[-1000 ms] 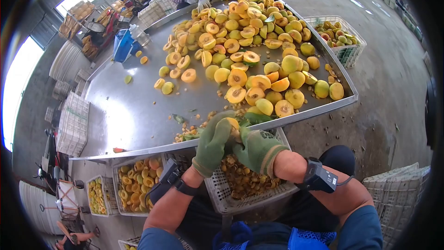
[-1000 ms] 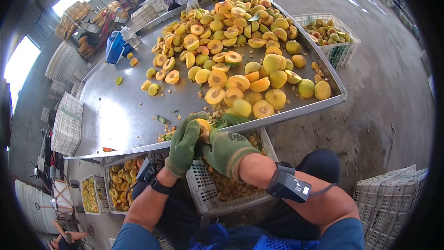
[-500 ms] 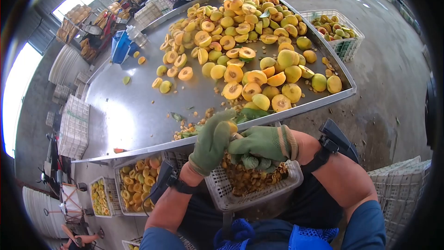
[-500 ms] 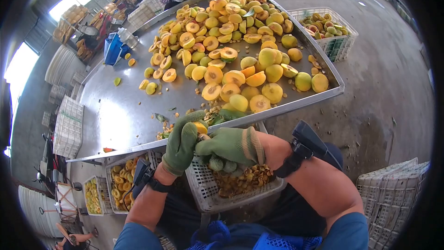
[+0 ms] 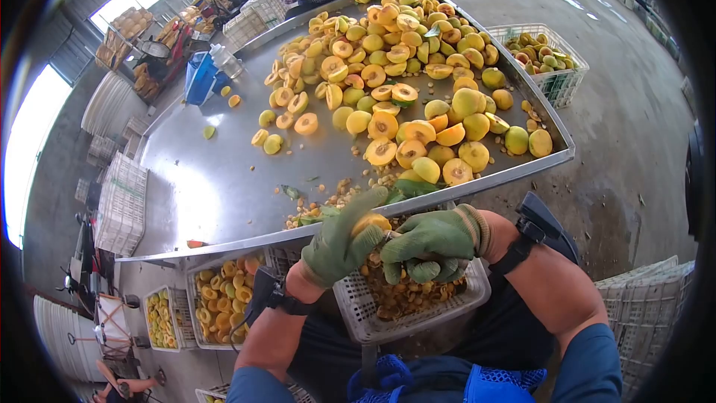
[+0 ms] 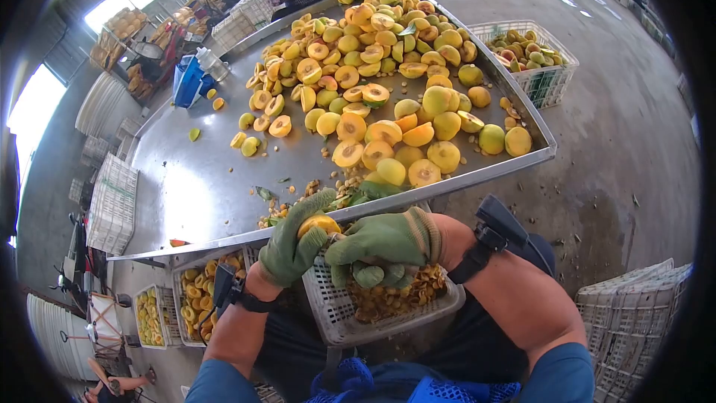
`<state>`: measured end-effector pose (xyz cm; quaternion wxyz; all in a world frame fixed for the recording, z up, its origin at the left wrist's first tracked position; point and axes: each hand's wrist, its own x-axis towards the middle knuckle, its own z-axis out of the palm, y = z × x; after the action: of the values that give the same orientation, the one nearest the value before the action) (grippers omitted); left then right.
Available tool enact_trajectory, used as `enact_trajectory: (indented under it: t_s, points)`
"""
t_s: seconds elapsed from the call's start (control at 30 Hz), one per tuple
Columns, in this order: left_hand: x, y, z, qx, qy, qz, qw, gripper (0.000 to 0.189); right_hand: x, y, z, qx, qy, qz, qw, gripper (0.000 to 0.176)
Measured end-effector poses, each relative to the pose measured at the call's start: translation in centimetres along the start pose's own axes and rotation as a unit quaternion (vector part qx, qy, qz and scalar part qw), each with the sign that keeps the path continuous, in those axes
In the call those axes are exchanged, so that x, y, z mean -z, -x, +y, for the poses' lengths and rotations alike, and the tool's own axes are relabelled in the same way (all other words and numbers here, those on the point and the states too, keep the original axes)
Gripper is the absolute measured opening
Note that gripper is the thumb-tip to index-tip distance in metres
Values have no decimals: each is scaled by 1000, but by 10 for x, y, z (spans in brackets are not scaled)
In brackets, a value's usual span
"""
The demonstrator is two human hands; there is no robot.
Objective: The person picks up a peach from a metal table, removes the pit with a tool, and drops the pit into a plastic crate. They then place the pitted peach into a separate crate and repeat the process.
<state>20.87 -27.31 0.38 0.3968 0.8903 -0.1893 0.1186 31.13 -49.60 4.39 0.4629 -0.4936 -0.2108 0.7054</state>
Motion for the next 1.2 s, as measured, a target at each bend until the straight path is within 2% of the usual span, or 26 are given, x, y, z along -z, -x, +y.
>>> enact_trajectory:
  t_s: [0.13,0.23,0.27,0.33,0.37,0.4,0.5,0.53,0.63,0.67,0.73,0.8,0.83,0.9,0.93,1.03,1.07,1.17,1.2]
  points:
    - [11,-2,23,40,18,-38,998,51,7,-7,13,7,-70,-87,994,38]
    - [11,1,14,76,61,-80,992,58,-9,-4,4,2,125,60,990,39]
    - [9,3,11,88,76,-96,989,62,-8,-3,5,-10,92,24,995,39]
    - [5,8,11,62,136,-69,986,67,-4,-5,13,-25,15,-51,998,40]
    - [3,11,14,52,165,-53,983,70,0,-11,21,-8,-33,-86,996,41]
    - [3,11,21,81,202,-27,976,72,5,-19,30,7,-79,-122,989,42]
    - [0,11,25,98,235,12,967,75,8,-34,43,52,-209,-240,947,42]
    - [-2,15,24,147,292,21,945,73,7,-38,46,68,-252,-278,924,42]
    - [-16,22,6,162,405,54,898,74,3,-49,58,101,-326,-320,884,40]
    - [-16,20,8,156,393,54,905,75,2,-49,56,99,-305,-303,897,40]
    - [-22,25,9,209,391,103,890,70,-2,-49,50,95,-264,-270,921,40]
    - [-32,28,2,256,522,156,798,70,-22,-43,34,111,-95,-84,986,40]
    - [-33,29,1,255,601,137,745,70,-29,-42,28,119,-8,11,993,40]
    - [-32,29,1,244,742,96,617,71,-28,-40,26,109,-33,-17,993,39]
    - [-30,27,3,221,765,82,599,67,-25,-37,25,105,-46,-28,993,39]
    - [-36,26,0,261,682,159,664,66,-14,-37,32,113,-82,-92,986,39]
    - [-36,26,3,251,720,140,631,65,-9,-40,37,118,-94,-118,982,40]
    - [-38,36,3,262,709,121,644,59,-5,-54,61,101,-251,-248,930,40]
    - [-37,37,5,238,627,135,730,57,-2,-59,71,97,-313,-301,896,40]
